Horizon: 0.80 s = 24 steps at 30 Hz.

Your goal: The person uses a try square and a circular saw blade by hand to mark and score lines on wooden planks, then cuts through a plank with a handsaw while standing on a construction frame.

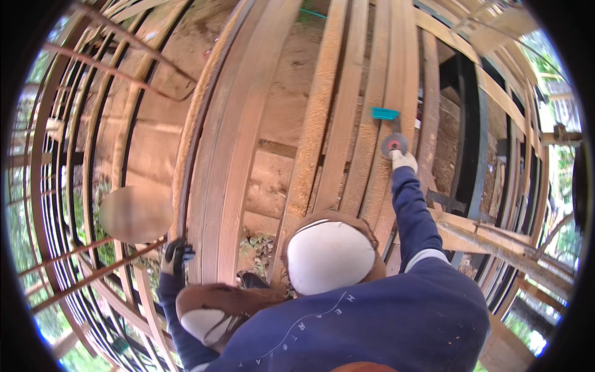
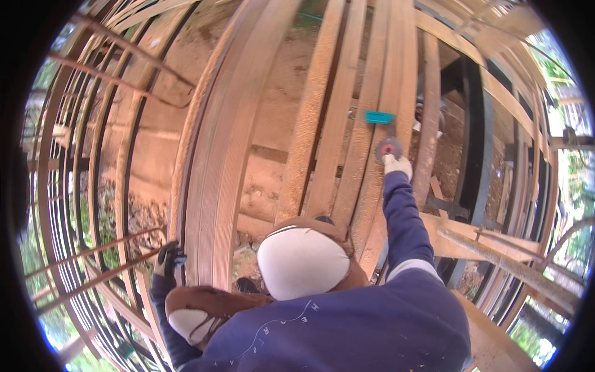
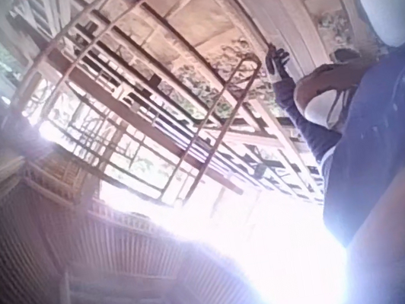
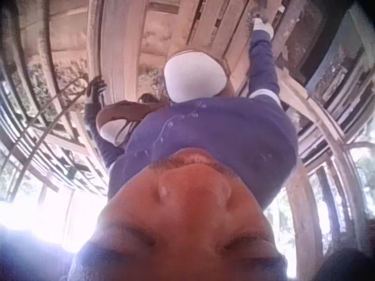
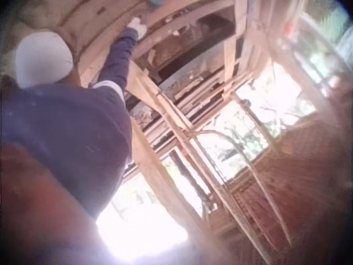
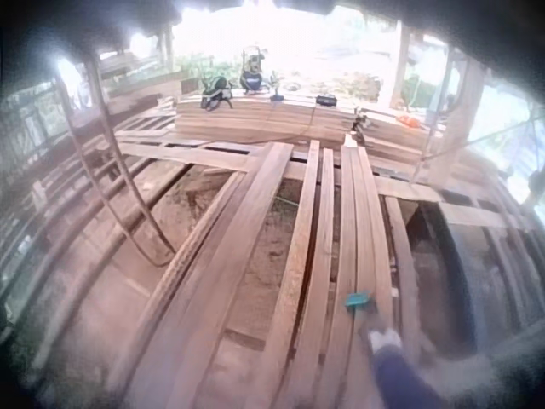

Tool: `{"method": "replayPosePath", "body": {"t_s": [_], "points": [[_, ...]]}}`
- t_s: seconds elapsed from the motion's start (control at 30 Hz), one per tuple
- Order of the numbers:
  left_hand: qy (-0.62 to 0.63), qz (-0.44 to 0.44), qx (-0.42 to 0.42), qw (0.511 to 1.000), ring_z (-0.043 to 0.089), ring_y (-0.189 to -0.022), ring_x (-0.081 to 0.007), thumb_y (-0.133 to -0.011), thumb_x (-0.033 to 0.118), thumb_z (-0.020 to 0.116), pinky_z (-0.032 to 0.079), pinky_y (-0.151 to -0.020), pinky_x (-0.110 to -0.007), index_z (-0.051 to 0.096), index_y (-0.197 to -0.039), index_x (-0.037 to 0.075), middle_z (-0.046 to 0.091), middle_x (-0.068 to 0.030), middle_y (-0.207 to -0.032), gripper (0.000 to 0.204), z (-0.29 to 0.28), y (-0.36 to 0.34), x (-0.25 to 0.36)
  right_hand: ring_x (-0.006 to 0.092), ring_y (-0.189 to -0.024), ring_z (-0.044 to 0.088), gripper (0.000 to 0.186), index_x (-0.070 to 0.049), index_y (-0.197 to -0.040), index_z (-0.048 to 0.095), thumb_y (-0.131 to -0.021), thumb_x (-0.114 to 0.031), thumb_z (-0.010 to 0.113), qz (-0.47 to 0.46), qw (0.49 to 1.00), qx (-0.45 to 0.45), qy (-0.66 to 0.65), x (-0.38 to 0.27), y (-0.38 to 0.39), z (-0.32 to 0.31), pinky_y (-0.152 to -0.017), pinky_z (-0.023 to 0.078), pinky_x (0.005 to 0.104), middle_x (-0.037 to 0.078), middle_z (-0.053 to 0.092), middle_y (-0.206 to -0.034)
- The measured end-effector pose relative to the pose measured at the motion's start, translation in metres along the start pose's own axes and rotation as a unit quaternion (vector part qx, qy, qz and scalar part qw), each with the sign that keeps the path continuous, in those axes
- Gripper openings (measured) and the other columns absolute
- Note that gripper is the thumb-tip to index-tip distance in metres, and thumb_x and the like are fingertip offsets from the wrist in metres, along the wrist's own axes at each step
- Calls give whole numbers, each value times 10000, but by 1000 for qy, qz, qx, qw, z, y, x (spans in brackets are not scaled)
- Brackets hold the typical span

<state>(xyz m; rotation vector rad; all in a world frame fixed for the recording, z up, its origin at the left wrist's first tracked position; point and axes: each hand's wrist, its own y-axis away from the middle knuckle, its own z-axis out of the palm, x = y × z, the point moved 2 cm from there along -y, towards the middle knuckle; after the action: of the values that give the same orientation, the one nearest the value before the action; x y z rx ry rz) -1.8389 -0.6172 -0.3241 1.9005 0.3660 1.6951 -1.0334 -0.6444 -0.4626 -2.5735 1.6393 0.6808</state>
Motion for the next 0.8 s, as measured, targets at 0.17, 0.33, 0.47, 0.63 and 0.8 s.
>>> {"method": "replayPosePath", "body": {"t_s": [0.17, 0.33, 0.47, 0.63, 0.8], "points": [[-13, 59, 28, 998, 704, -970, -229, -1020, 346, 593, 581, -874, -357, 529, -1387, 9, 685, -151, -1132, 502, 24, 0, 16, 413, -1094, 648, 552, -4, -1039, 735, -726, -458, 714, -8, 996, 39, 85, -15, 34, -11, -975, 495, 460, 260, 701, -1093], [189, 106, 184, 959, 709, -863, -236, -1023, 360, 596, 597, -783, -361, 607, -1293, 15, 703, -130, -1033, 438, 14, 11, -31, 388, -1115, 650, 563, 9, -1145, 694, -762, -403, 716, -109, 981, 89, 134, -17, 47, -20, -995, 496, 451, 242, 698, -1144], [51, 106, 335, 935, 713, -880, -279, -992, 240, 628, 575, -789, -389, 670, -1169, 8, 731, -170, -984, 294, 2, 54, -219, 291, -1136, 652, 479, 32, -1248, 635, -830, -192, 707, -302, 951, -59, 39, -78, 25, -3, -1002, 498, 379, 206, 678, -1215], [-162, -173, 323, 916, 689, -918, -396, -917, 369, 671, 543, -786, -470, 709, -1016, 75, 716, -210, -966, 313, 139, 174, -368, 231, -1120, 650, 352, 34, -1217, 645, -866, 8, 652, -469, 834, -282, -73, -228, 104, 16, -983, 503, 325, 176, 673, -1216], [-88, -320, 302, 893, 707, -905, -362, -898, 356, 667, 548, -789, -439, 720, -982, 87, 734, -179, -904, 286, 172, 243, -265, 258, -1099, 663, 361, 20, -1213, 647, -852, 16, 655, -666, 635, -379, 99, -351, 237, 2, -976, 514, 331, 172, 674, -1185]]}}
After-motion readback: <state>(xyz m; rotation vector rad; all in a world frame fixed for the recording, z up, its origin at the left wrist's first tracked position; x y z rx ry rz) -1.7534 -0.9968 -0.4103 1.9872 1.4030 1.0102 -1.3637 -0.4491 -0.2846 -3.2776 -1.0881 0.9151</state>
